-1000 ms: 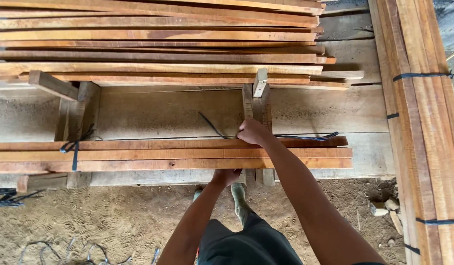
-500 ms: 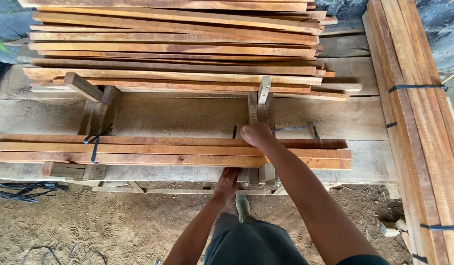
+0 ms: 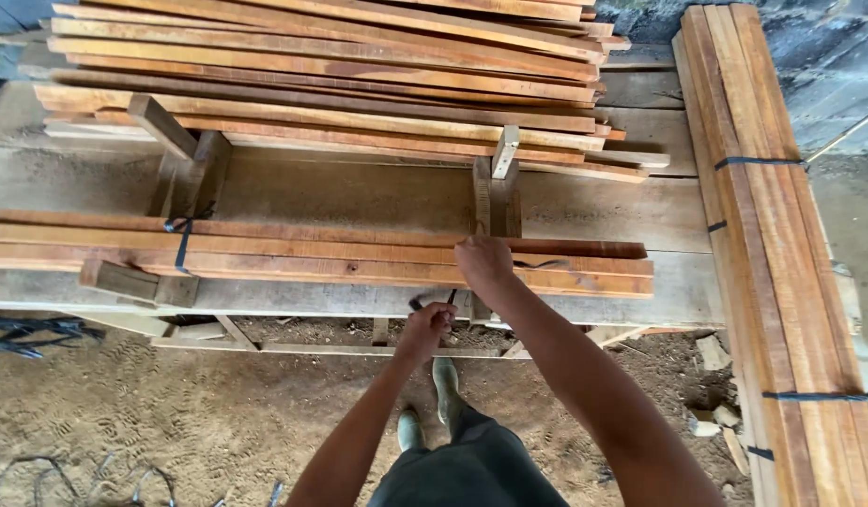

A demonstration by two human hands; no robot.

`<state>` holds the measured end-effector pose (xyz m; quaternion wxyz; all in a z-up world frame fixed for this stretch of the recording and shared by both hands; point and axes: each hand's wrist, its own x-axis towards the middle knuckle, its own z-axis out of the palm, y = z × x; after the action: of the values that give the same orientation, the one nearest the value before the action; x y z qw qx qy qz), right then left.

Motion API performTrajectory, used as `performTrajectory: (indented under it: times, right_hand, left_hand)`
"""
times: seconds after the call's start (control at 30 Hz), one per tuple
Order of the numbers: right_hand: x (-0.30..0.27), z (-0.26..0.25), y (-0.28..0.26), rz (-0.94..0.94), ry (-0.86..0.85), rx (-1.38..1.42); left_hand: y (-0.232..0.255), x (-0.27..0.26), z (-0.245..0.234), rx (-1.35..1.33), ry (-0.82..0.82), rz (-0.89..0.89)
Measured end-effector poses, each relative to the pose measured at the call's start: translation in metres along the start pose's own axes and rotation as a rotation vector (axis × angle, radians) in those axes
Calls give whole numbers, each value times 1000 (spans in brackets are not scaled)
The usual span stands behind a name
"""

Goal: Bundling groups of wooden slats together using plastic ties.

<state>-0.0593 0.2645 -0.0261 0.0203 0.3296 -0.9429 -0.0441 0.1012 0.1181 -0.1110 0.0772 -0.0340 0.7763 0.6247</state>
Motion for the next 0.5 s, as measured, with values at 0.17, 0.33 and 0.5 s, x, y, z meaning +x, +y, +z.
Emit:
performTrajectory:
  times: [0.17, 0.33, 0.5]
  right_hand:
    - [-43, -23, -19, 110, -69, 235]
    - [-71, -60, -32, 232, -147, 494]
    - [-108, -148, -41, 360, -102, 934]
  left_hand:
    - [38, -18, -11, -97, -38, -39]
    - [85, -39, -23, -129, -70, -50]
    - [60, -37, -23, -113, -142, -58]
